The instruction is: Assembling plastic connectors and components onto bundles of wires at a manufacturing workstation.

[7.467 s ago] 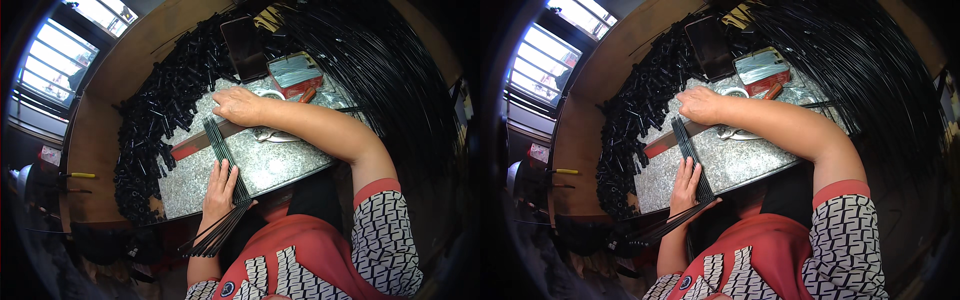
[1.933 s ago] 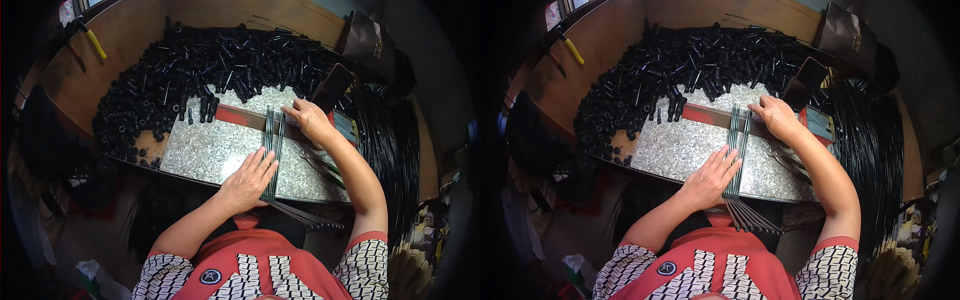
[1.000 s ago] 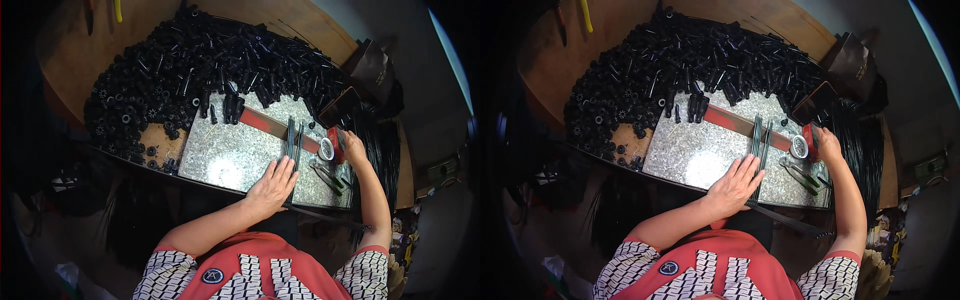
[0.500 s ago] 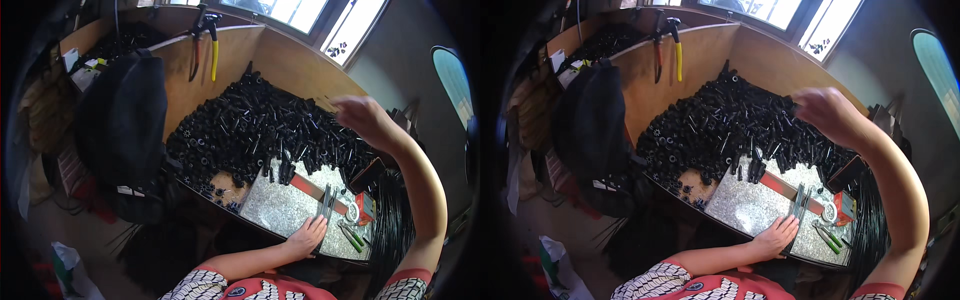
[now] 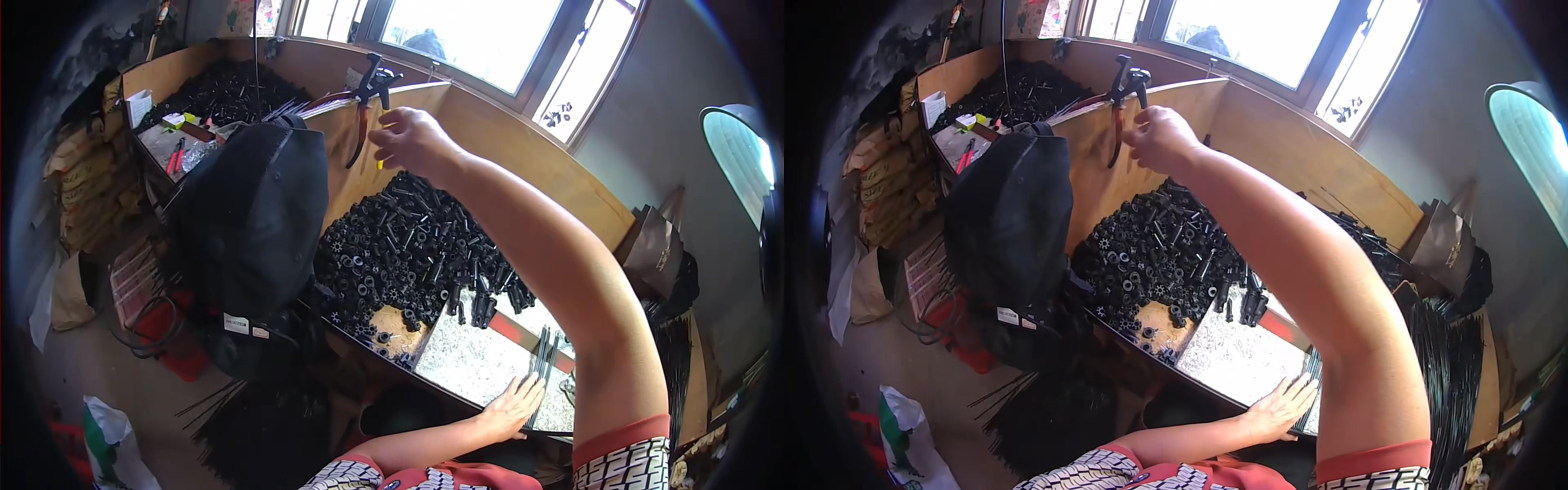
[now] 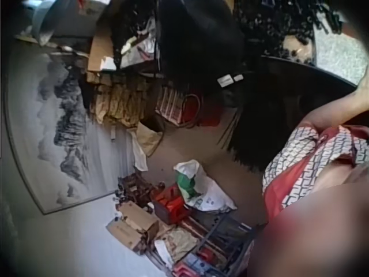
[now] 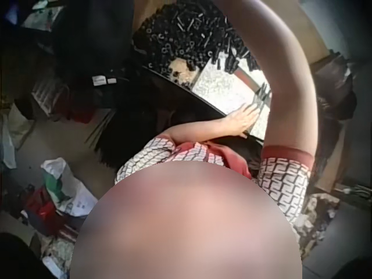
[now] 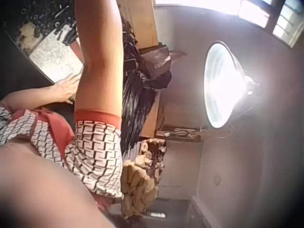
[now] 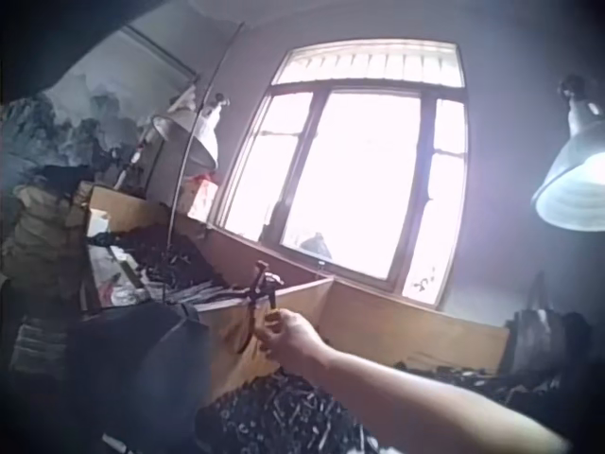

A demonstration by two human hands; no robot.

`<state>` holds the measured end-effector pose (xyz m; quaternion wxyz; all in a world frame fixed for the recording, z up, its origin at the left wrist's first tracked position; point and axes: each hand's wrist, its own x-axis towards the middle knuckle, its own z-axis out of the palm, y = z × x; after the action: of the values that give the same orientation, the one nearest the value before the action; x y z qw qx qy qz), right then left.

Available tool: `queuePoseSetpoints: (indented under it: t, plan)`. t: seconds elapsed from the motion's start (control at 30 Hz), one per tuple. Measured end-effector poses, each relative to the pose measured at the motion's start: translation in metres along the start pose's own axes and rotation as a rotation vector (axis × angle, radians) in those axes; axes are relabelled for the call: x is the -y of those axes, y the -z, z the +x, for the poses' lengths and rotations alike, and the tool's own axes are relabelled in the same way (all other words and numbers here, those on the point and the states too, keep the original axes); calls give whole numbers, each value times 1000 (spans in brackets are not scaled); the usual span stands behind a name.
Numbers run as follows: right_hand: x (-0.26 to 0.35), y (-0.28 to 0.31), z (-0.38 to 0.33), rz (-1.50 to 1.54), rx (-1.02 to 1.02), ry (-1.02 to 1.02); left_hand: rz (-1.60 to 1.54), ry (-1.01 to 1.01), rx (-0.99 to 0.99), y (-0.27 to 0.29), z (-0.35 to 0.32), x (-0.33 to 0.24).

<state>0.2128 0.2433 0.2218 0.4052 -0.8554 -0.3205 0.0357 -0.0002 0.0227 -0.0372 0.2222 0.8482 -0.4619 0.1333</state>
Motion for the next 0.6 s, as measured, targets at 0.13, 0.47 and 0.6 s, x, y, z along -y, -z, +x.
queuePoseSetpoints:
  t: [0.13,0.47,0.6]
  plan:
    - [12,-22,13,67,47,37,-59,7,31,-1,0,1]
    - [32,-6,25,-53,-117,212,-14,-7,59,11,3,2]
    - [77,37,-39,100,-15,184,-16,-9,62,20,2,-1]
